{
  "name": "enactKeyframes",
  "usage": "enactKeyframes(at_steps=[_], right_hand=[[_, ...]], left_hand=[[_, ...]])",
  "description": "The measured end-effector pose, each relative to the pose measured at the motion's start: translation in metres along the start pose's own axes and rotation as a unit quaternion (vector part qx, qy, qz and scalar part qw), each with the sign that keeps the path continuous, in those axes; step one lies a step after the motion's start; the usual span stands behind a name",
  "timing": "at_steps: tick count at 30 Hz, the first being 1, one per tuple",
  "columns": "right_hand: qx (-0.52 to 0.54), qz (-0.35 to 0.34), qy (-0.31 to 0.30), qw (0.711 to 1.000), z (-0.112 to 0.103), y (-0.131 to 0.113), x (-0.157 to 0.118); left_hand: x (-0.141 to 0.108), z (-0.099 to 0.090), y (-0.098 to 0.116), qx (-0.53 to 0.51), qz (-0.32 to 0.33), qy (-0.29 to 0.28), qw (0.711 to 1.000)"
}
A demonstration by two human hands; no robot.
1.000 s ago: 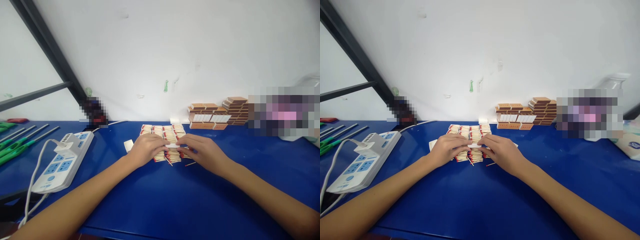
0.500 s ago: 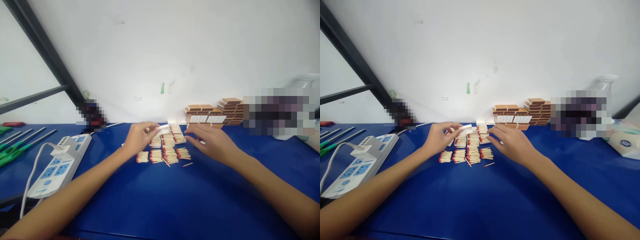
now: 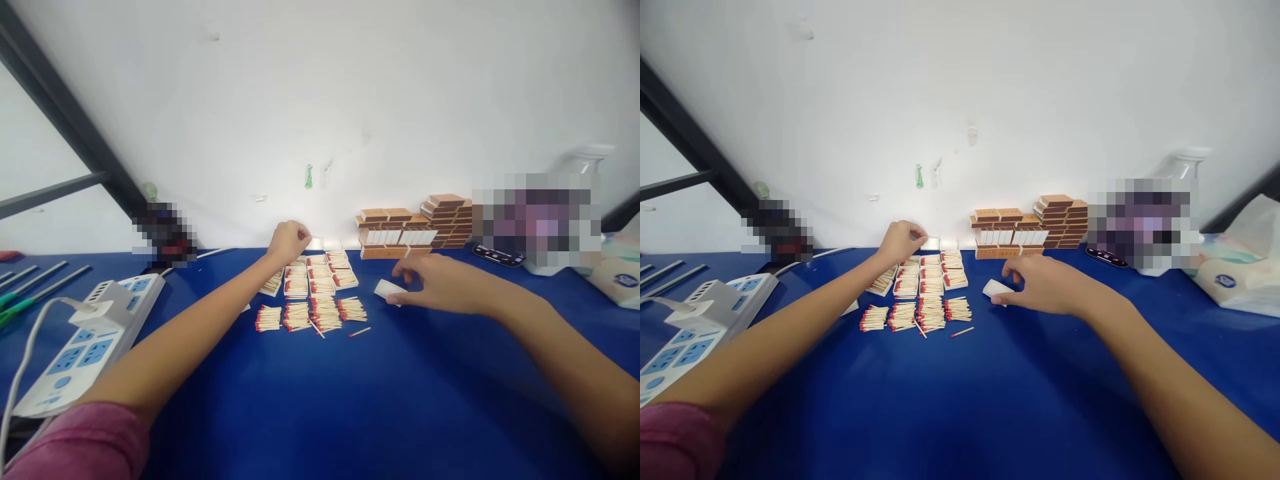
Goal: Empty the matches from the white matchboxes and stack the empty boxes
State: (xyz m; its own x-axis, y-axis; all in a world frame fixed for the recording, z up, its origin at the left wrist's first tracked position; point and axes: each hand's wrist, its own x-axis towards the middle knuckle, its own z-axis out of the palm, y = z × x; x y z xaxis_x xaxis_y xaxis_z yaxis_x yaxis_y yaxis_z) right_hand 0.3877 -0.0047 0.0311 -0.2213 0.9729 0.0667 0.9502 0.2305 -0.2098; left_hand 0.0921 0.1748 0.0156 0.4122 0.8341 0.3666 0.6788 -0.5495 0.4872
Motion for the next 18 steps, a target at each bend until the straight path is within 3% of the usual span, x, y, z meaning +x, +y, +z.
enactKeyframes(at_steps=[6,18], right_hand=[[0.006,-0.028,-0.016,0.999,-0.001,-0.005,-0.002],[-0.012,-0.010,-0.024,1.000,0.004,-0.008,0.002]], left_hand=[[-0.004,0.002,0.013,0.053,0.006,0.036,0.998],[-0.011,-0.003,0.016,0.114,0.026,0.007,0.993]])
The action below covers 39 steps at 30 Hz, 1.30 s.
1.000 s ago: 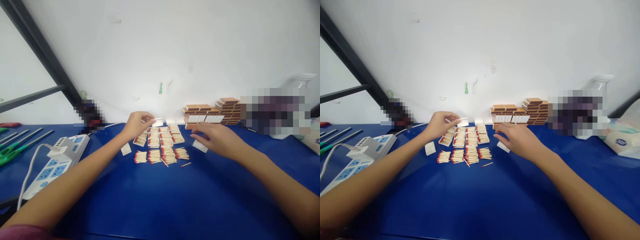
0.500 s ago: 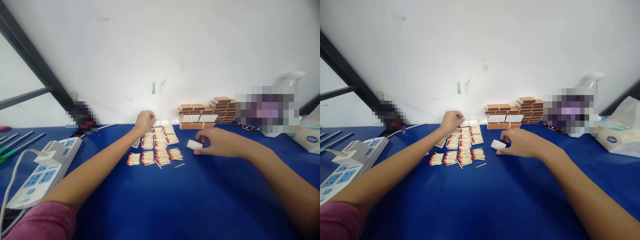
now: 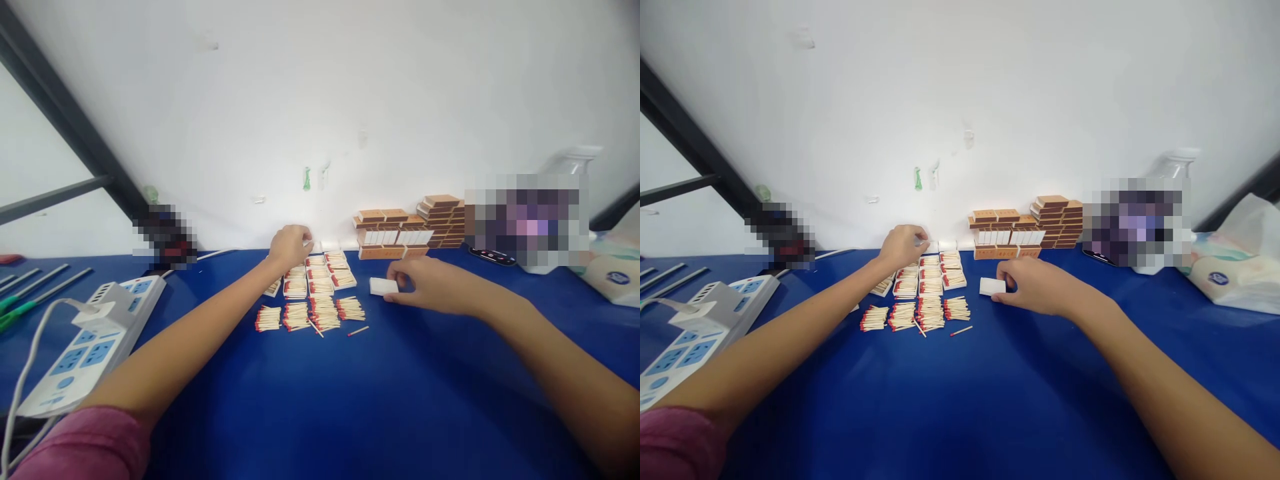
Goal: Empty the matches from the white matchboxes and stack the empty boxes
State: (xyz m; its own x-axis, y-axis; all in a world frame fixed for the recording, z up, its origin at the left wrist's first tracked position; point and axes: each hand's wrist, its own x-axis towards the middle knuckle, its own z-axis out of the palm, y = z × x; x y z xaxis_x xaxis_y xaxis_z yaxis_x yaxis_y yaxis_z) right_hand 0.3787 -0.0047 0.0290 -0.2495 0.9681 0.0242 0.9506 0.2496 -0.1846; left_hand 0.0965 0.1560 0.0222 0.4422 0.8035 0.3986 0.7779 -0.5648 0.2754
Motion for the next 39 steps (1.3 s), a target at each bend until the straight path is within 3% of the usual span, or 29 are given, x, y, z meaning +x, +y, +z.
enactKeyframes(at_steps=[3,6,9,11,18,23,27,32,35,39], right_hand=[[0.005,-0.016,0.030,0.999,0.001,-0.002,0.000],[0.010,-0.037,0.093,0.995,0.001,-0.013,0.000],[0.028,-0.057,0.138,0.988,0.001,-0.029,-0.001],[0.045,-0.073,0.156,0.984,0.002,-0.041,-0.002],[0.083,-0.107,0.186,0.973,0.011,-0.056,-0.001],[0.122,-0.089,0.170,0.974,0.020,-0.049,0.002],[0.097,-0.087,0.169,0.977,0.020,-0.044,0.003],[0.076,-0.086,0.168,0.979,0.018,-0.038,0.004],[0.064,-0.088,0.160,0.981,0.020,-0.037,0.005],[0.059,-0.095,0.137,0.984,0.020,-0.037,0.006]], left_hand=[[-0.007,-0.010,0.009,-0.001,0.022,0.013,1.000],[-0.025,-0.021,0.030,-0.029,0.092,0.003,0.995],[-0.045,-0.030,0.051,-0.104,0.264,-0.048,0.958],[-0.053,-0.033,0.060,-0.119,0.317,-0.075,0.938],[-0.054,-0.038,0.053,-0.126,0.350,-0.094,0.924],[-0.042,-0.049,0.026,-0.094,0.305,-0.091,0.943],[-0.019,-0.061,-0.021,-0.079,0.166,-0.055,0.981],[-0.006,-0.057,-0.077,-0.067,0.090,-0.042,0.993],[-0.007,-0.047,-0.089,-0.061,0.071,-0.054,0.994],[-0.007,-0.037,-0.083,-0.060,0.065,-0.066,0.994]])
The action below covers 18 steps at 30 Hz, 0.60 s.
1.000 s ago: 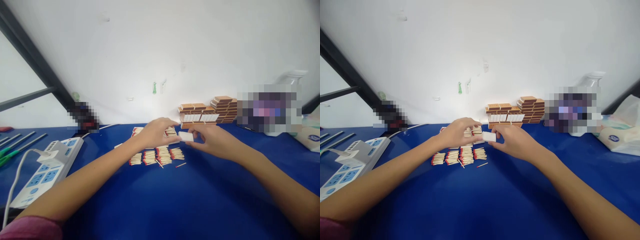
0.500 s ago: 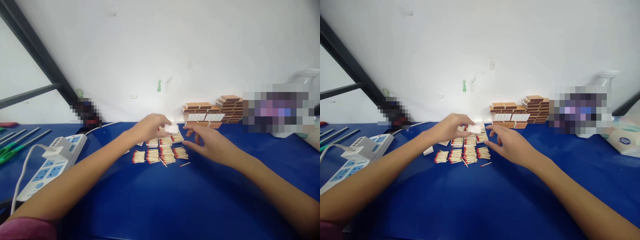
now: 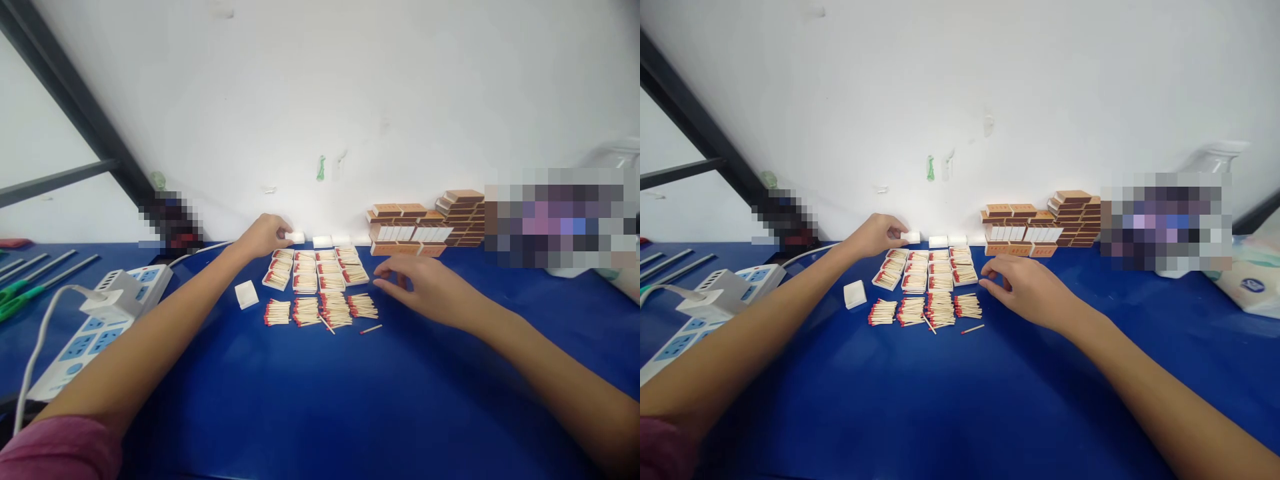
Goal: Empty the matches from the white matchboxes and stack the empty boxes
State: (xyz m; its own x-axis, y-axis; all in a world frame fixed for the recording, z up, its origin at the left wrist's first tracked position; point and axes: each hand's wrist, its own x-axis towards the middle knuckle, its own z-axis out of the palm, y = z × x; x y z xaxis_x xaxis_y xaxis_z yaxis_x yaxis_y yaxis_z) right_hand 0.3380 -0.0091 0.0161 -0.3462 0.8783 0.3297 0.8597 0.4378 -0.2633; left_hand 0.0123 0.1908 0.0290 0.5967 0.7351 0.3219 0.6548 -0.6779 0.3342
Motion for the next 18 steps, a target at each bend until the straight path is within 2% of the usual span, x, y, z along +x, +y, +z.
enactKeyframes(at_steps=[4,7,9,12,14,16,18], right_hand=[[0.006,0.005,-0.020,1.000,-0.001,0.000,0.000],[0.009,0.010,-0.033,0.999,-0.001,0.000,0.000],[0.007,0.013,-0.038,0.999,-0.002,-0.001,0.000],[0.000,0.015,-0.042,0.999,-0.002,-0.001,0.000],[-0.002,0.014,-0.046,0.999,-0.002,-0.001,0.000],[0.001,0.015,-0.047,0.999,-0.003,0.000,0.000],[0.006,0.019,-0.046,0.999,-0.003,0.000,0.000]], left_hand=[[0.006,0.009,0.014,-0.002,0.010,-0.017,1.000],[0.005,0.009,0.024,0.009,0.015,-0.022,1.000],[-0.001,0.000,0.029,0.025,0.015,-0.019,0.999],[-0.021,-0.027,0.030,0.054,0.007,-0.030,0.998],[-0.039,-0.049,0.028,0.069,-0.008,-0.089,0.994],[-0.057,-0.068,0.026,0.078,-0.086,-0.240,0.964],[-0.073,-0.079,0.025,0.088,-0.155,-0.322,0.930]])
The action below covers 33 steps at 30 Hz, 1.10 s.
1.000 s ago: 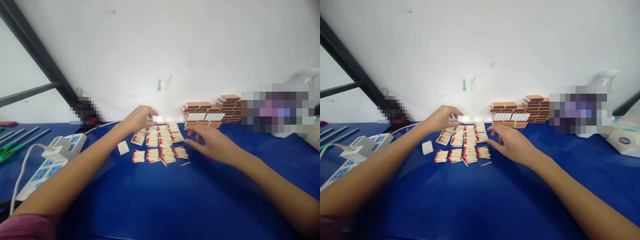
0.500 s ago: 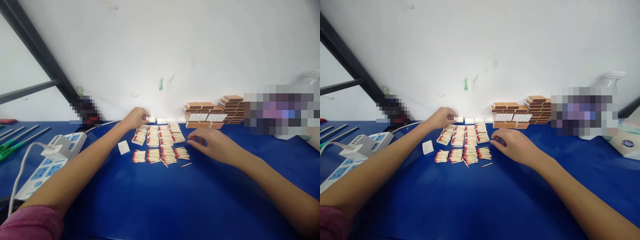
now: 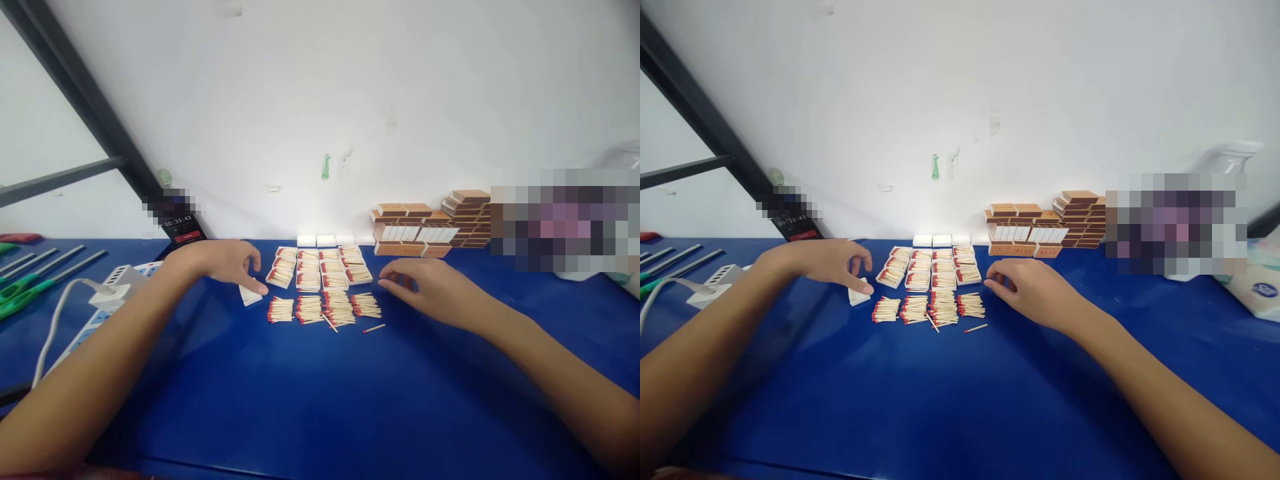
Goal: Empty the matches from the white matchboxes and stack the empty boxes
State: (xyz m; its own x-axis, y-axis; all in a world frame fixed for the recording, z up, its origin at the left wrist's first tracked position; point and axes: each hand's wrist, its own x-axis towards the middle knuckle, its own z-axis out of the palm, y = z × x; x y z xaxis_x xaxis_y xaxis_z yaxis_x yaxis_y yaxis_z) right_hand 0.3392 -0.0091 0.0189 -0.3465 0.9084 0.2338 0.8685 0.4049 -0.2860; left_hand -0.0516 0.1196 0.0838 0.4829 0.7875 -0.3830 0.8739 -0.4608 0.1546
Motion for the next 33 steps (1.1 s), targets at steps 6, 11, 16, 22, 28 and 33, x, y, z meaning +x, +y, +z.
enactKeyframes(at_steps=[6,11,16,22,28,33], right_hand=[[0.010,0.018,-0.023,1.000,0.000,-0.002,0.001],[0.009,0.026,-0.026,0.999,0.000,-0.001,0.001],[0.009,0.022,-0.023,0.999,0.000,0.002,0.001],[-0.008,0.015,-0.026,1.000,0.004,0.004,0.001],[-0.021,0.018,-0.036,0.999,0.004,0.003,0.001],[-0.023,0.031,-0.024,0.999,0.007,0.004,0.001]], left_hand=[[-0.008,0.004,-0.011,-0.066,-0.044,-0.103,0.992],[0.002,-0.003,-0.026,-0.081,-0.080,-0.076,0.991],[0.017,-0.019,-0.032,-0.066,-0.093,0.013,0.993],[0.063,-0.028,-0.012,-0.055,-0.068,0.153,0.984],[0.099,-0.011,0.018,-0.045,-0.016,0.225,0.973],[0.093,0.000,0.023,-0.039,0.012,0.280,0.959]])
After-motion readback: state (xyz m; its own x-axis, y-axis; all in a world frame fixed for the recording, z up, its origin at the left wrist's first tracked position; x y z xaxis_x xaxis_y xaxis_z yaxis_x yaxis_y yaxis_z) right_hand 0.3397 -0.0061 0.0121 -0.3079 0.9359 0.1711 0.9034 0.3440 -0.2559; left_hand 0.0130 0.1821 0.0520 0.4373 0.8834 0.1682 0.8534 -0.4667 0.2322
